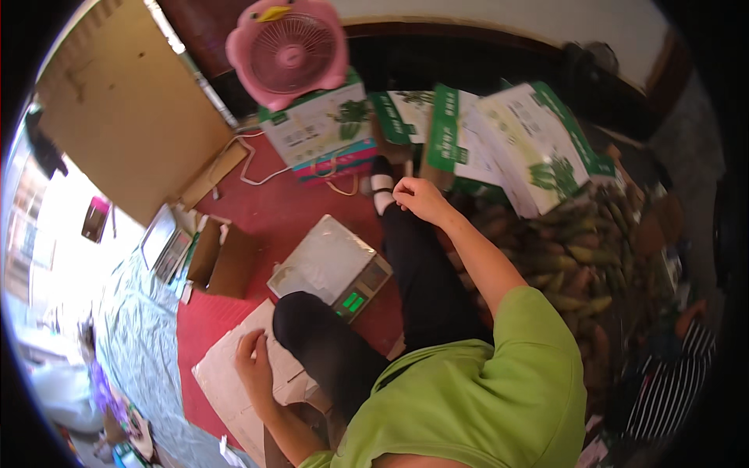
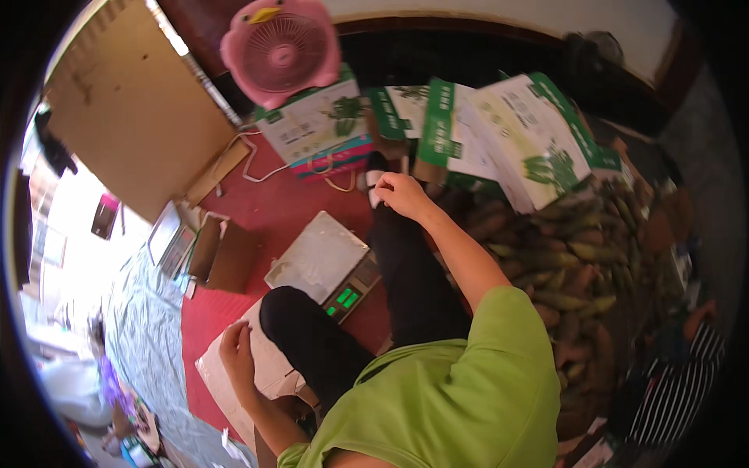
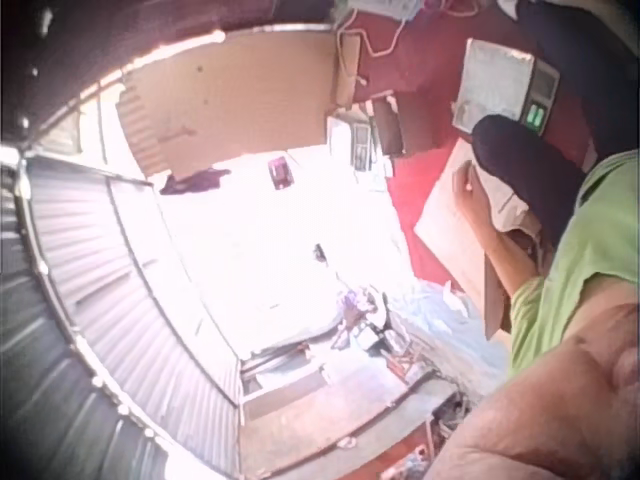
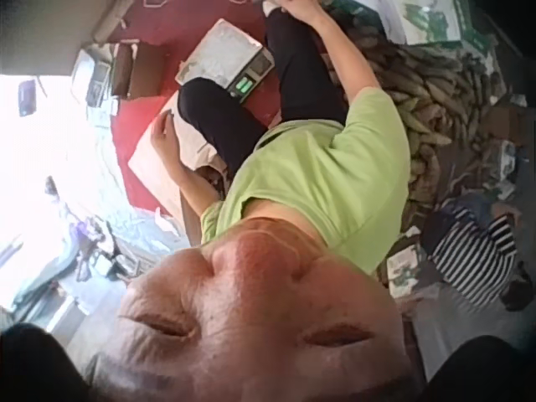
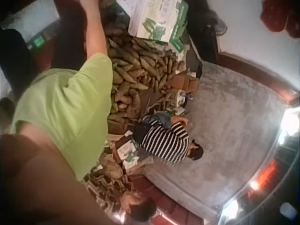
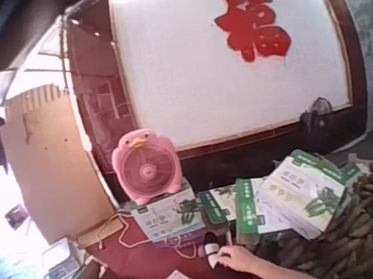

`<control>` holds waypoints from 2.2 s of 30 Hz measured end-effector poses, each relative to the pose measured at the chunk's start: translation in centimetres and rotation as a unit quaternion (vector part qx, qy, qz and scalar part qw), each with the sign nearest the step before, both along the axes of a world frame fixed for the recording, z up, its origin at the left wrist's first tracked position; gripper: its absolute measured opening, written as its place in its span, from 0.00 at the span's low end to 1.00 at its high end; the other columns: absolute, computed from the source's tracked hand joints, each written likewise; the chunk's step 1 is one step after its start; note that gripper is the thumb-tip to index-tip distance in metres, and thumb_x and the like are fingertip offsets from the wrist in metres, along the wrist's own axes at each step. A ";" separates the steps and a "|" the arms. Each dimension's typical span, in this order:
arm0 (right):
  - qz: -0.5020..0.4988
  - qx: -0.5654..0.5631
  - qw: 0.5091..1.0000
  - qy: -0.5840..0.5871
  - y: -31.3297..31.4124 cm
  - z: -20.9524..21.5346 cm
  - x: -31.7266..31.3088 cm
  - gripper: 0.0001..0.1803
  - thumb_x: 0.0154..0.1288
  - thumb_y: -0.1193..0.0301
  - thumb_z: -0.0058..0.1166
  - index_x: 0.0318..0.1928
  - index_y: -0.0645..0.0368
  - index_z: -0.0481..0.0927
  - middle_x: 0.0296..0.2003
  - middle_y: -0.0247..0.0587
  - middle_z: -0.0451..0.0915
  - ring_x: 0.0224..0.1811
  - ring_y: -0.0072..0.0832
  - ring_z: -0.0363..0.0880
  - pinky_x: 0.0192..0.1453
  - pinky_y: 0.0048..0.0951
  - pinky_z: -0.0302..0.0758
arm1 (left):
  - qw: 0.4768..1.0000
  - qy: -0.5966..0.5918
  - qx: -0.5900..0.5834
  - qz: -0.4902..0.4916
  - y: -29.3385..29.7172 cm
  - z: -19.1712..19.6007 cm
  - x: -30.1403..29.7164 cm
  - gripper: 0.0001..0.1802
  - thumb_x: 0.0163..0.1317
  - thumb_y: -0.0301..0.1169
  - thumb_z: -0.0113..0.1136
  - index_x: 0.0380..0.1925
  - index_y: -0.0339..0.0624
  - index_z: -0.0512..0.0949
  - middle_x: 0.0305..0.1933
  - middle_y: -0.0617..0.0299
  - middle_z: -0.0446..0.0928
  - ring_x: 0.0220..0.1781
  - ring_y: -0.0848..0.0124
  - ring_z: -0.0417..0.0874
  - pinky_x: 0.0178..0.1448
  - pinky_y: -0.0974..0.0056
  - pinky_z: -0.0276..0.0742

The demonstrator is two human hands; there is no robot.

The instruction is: Weighing yams on a digital scale and placing them into a cardboard box.

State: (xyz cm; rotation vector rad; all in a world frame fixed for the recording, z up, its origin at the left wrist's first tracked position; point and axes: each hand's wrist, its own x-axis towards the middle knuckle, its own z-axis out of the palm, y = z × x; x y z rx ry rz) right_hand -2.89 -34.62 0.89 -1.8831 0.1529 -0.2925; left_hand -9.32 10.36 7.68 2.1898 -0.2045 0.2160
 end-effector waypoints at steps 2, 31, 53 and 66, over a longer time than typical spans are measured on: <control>-0.048 0.001 0.999 0.015 -2.5 -1.5 -2.6 0.06 0.58 0.72 0.54 0.32 0.61 0.78 0.22 0.35 0.78 0.23 0.22 0.77 0.29 0.25 0.73 | 0.995 -0.022 -0.006 -0.099 -6.2 1.2 1.7 0.06 0.58 0.22 0.57 0.35 0.35 0.80 0.31 0.55 0.79 0.34 0.66 0.80 0.41 0.67 0.73; -0.251 0.213 0.943 -0.050 -9.3 -3.2 -12.8 0.27 0.61 0.63 0.59 0.58 0.59 0.71 0.50 0.41 0.77 0.51 0.25 0.74 0.52 0.28 0.70 | 0.952 0.037 0.130 -0.274 -16.3 -7.9 3.1 0.08 0.57 0.26 0.58 0.36 0.36 0.80 0.36 0.49 0.79 0.39 0.52 0.80 0.44 0.57 0.75; -0.533 0.400 0.741 -0.084 -25.3 -10.0 -21.7 0.23 0.59 0.58 0.61 0.50 0.49 0.68 0.42 0.33 0.73 0.38 0.33 0.80 0.36 0.36 0.75 | 0.952 0.060 0.166 -0.250 -16.2 -7.0 3.3 0.09 0.57 0.27 0.59 0.37 0.37 0.81 0.37 0.50 0.79 0.39 0.56 0.81 0.44 0.60 0.76; -0.431 0.599 0.675 -0.028 -25.6 -10.5 -17.0 0.21 0.59 0.59 0.63 0.49 0.47 0.72 0.31 0.30 0.78 0.29 0.21 0.80 0.25 0.22 0.76 | 0.939 0.086 0.208 -0.260 -15.5 -7.4 3.5 0.11 0.60 0.35 0.54 0.39 0.45 0.80 0.40 0.53 0.78 0.44 0.51 0.79 0.48 0.52 0.75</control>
